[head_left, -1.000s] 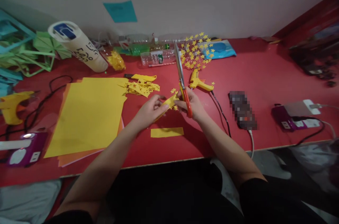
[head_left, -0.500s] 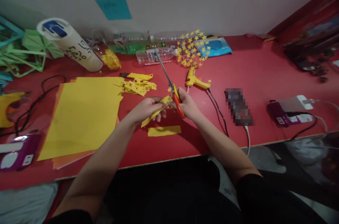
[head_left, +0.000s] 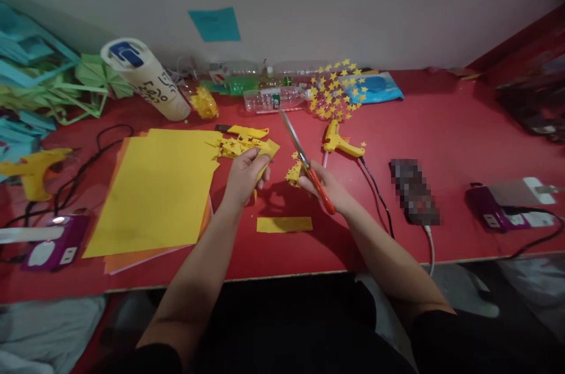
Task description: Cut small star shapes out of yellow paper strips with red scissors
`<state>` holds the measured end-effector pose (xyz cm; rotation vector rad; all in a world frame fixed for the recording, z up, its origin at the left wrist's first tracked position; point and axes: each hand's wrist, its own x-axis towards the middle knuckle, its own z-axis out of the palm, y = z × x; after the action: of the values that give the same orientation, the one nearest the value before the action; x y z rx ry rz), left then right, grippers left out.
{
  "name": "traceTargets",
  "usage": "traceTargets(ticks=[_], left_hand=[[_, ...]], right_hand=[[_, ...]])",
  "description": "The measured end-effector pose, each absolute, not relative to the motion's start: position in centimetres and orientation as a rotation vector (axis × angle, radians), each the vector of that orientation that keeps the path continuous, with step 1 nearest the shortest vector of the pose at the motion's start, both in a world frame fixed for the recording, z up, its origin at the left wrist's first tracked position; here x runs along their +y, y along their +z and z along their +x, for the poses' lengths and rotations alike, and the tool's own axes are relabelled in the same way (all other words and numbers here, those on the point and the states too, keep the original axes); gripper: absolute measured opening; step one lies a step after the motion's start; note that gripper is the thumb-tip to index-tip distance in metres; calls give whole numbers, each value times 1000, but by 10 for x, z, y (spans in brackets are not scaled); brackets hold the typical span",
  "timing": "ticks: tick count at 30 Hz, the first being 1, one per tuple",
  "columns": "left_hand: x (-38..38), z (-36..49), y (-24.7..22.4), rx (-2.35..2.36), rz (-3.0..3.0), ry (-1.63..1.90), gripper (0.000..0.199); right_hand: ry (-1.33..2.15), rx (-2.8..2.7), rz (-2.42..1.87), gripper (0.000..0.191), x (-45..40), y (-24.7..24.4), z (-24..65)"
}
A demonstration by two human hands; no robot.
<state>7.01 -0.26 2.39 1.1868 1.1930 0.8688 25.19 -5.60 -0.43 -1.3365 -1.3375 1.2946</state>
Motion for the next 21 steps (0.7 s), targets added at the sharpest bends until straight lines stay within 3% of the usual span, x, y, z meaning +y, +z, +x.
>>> traceTargets(ticks=[9, 13, 17, 21], left_hand=[[-4, 61, 13, 1036, 1135, 765, 20], [-5, 63, 7, 911, 989, 739, 19], [-14, 72, -1, 722, 879, 693, 16], [-25, 90, -9, 746, 898, 750, 17]], right_hand=[[1319, -1296, -1432, 47, -54, -1, 246], [1114, -1333, -1639, 38, -49, -7, 248], [848, -1647, -1804, 20, -49, -10, 245], [717, -2039, -1882, 16, -50, -10, 235]])
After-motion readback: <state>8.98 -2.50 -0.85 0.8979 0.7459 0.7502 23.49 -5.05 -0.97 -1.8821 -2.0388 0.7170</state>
